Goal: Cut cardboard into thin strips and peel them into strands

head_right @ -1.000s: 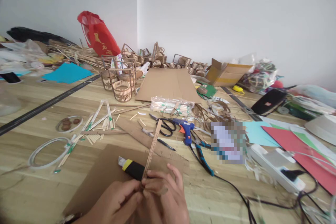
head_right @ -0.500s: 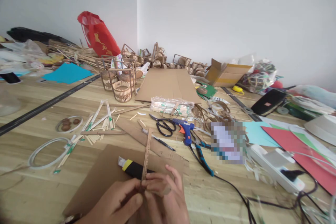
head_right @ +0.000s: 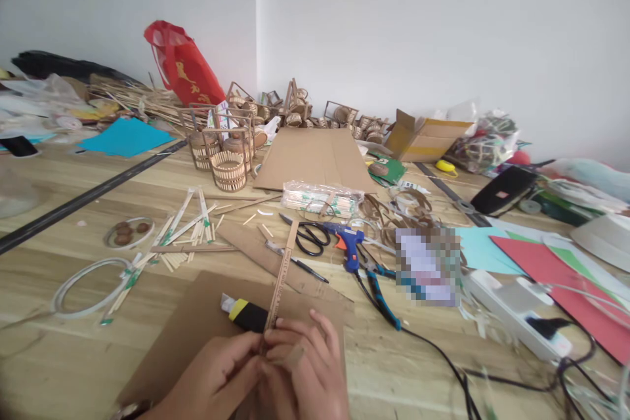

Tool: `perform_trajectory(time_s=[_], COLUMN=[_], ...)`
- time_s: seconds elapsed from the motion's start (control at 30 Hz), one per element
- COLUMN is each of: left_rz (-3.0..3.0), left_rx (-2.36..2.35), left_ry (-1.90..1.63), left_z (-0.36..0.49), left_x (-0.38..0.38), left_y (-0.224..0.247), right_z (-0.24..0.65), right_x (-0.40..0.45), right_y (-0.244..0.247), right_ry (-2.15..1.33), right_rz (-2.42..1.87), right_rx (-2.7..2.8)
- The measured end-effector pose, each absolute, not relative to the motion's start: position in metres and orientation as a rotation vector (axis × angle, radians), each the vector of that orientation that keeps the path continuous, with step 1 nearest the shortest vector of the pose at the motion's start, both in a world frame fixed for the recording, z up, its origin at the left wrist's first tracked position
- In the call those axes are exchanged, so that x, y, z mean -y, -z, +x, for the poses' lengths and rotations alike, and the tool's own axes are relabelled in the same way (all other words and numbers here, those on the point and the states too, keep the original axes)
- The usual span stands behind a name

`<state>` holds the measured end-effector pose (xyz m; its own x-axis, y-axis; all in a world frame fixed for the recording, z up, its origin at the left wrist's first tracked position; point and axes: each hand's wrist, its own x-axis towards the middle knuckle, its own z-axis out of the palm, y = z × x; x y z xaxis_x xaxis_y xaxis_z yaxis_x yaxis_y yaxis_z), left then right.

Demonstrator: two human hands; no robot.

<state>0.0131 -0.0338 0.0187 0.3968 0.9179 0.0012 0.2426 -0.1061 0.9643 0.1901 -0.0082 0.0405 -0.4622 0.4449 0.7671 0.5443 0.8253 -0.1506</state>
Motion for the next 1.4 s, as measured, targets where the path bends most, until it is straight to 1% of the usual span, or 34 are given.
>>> perform_trajectory(time_s=[0.3,0.63,0.8,1.03,1.23,1.4], left_rz=[1.600,1.535,1.477,1.500,1.552,1.557], left_rx=[-1.058,-1.096,-1.000,-0.994,-1.029,-1.063], left_ry=[-0.762,-0.644,-0.712,-0.803,-0.821,-0.790], left_z=[0.014,0.015,0.015,0.013,0.014,0.014], left_x=[0.033,0.037,0.035,0.031,0.030,0.031], left_y=[-0.025,-0.032,-0.027,-0.022,-0.024,-0.025], right_z=[0.193,0.202,0.202,0.198,0.190,0.189], right_x=[0.010,0.016,0.014,0.013,0.010,0.010], right_y=[-0.038,-0.028,-0.025,-0.031,-0.041,-0.040], right_ry=[0.080,-0.033,-0.089,-0.042,0.067,0.122], right_rz=[-0.762,-0.936,-0.824,-0.773,-0.748,-0.775], right_rx=[2.154,2.147,2.121,2.121,2.111,2.132])
